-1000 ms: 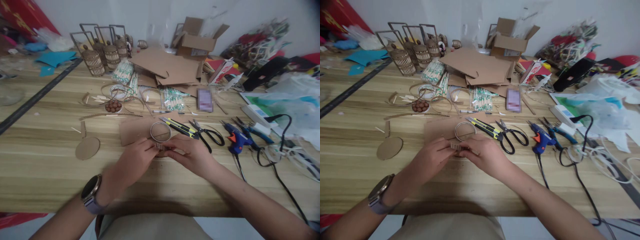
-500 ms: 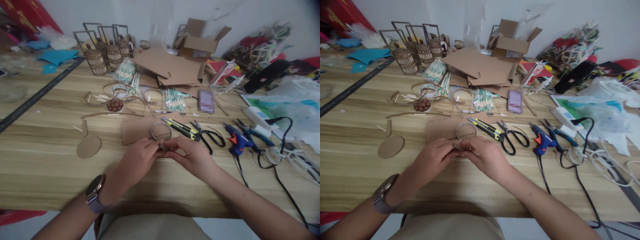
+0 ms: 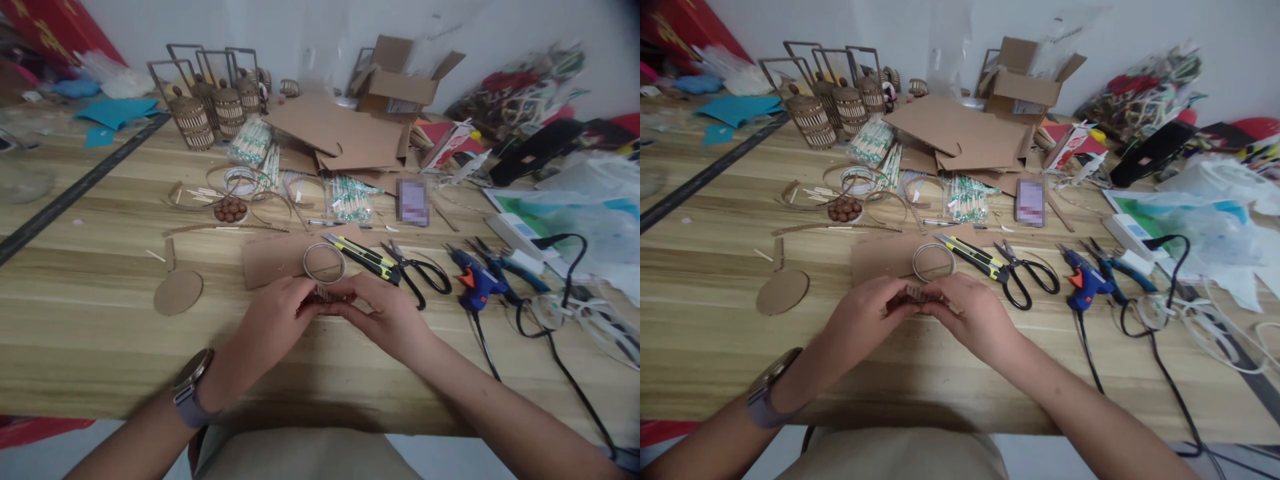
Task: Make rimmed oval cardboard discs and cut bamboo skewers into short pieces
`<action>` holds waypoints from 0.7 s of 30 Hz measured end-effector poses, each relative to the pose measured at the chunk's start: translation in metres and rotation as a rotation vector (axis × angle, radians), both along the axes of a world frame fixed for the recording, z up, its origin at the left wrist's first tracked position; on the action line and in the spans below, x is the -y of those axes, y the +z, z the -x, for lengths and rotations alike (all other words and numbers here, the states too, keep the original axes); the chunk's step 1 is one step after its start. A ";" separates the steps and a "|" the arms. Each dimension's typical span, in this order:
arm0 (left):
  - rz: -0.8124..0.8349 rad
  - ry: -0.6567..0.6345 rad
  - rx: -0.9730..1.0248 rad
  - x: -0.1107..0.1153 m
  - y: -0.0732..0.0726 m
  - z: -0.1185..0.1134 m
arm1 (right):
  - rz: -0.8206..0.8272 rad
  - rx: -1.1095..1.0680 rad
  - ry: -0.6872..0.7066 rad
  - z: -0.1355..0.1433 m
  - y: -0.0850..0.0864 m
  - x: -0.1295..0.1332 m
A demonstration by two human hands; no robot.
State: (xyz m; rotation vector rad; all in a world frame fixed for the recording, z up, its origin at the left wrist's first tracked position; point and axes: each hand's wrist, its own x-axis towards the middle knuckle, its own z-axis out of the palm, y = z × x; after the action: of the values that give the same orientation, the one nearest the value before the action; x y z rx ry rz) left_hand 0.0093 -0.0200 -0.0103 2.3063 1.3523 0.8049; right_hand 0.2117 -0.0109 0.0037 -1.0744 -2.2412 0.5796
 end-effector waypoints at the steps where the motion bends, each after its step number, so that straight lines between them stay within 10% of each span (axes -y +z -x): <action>1: 0.025 0.011 0.020 0.000 0.000 -0.001 | 0.000 -0.005 0.006 0.000 0.000 0.000; 21: -0.062 0.139 0.317 0.009 -0.005 -0.001 | -0.029 -0.072 -0.070 0.002 -0.002 0.007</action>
State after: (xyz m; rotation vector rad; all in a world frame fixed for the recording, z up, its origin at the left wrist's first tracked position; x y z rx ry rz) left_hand 0.0102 -0.0288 -0.0156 2.0352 1.3674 1.2135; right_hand 0.2099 -0.0176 0.0018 -1.0955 -2.1351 0.5467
